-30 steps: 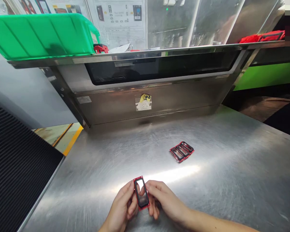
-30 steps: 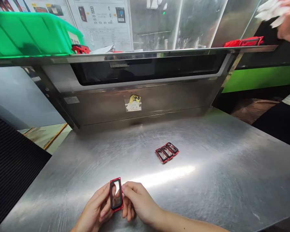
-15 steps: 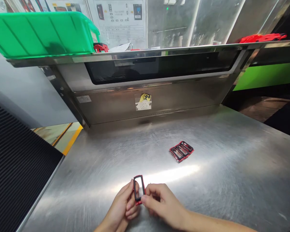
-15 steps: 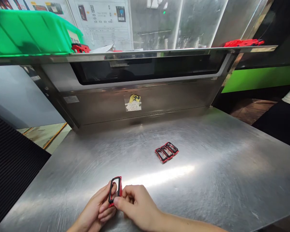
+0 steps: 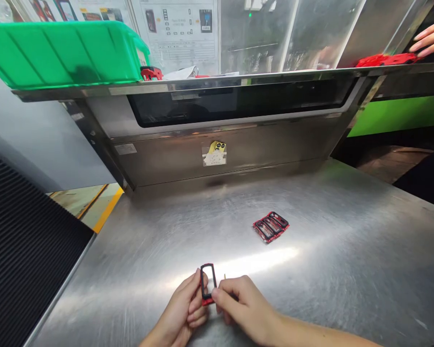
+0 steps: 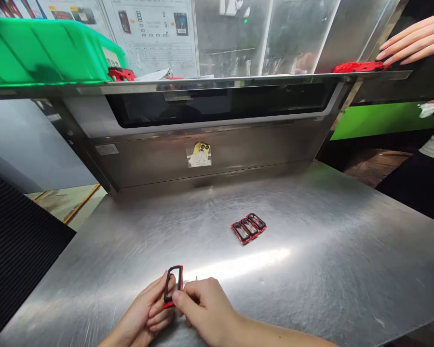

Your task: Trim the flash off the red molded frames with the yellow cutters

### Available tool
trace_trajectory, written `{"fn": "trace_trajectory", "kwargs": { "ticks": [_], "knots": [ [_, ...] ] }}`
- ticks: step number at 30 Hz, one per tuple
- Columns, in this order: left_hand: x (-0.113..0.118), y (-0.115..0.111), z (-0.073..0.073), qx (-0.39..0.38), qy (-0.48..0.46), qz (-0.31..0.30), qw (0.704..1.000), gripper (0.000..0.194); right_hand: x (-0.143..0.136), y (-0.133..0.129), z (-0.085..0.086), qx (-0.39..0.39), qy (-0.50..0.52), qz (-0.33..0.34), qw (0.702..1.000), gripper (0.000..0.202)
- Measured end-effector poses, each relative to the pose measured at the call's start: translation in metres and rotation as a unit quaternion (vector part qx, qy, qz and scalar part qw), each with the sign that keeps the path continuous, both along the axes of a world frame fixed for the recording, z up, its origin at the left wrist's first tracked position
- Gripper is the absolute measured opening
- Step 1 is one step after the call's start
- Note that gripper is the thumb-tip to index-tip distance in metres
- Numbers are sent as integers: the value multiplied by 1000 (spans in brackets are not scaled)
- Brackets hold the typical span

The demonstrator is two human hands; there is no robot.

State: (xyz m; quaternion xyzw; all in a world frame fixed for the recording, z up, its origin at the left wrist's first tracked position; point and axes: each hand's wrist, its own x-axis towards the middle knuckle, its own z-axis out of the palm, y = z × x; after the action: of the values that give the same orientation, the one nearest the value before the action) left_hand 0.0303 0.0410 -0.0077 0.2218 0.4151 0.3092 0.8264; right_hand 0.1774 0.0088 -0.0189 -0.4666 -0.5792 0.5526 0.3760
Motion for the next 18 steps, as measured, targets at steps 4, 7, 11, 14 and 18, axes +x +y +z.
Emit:
{"fn": "trace_trajectory", "kwargs": {
  "ticks": [4, 7, 11, 14, 18],
  "knots": [
    [-2, -1, -4, 0, 0, -8, 1000, 59, 0, 0, -4, -41, 35, 13, 998, 70],
    [-5, -2, -7, 21, -20, -12, 1000, 55, -1, 1, -3, -36, 46, 28, 998, 70],
    [-8, -2, -10, 33, -32, -36, 998, 49, -1, 0, 1, 16, 8, 26, 1000, 67],
    [-8, -1, -10, 31, -28, -50, 998, 49, 0, -1, 0, 6, 4, 32, 999, 69],
    [-8, 0, -6, 26, -28, -57, 998, 51, 3, 0, 1, 28, 13, -25, 999, 64]
  ]
}}
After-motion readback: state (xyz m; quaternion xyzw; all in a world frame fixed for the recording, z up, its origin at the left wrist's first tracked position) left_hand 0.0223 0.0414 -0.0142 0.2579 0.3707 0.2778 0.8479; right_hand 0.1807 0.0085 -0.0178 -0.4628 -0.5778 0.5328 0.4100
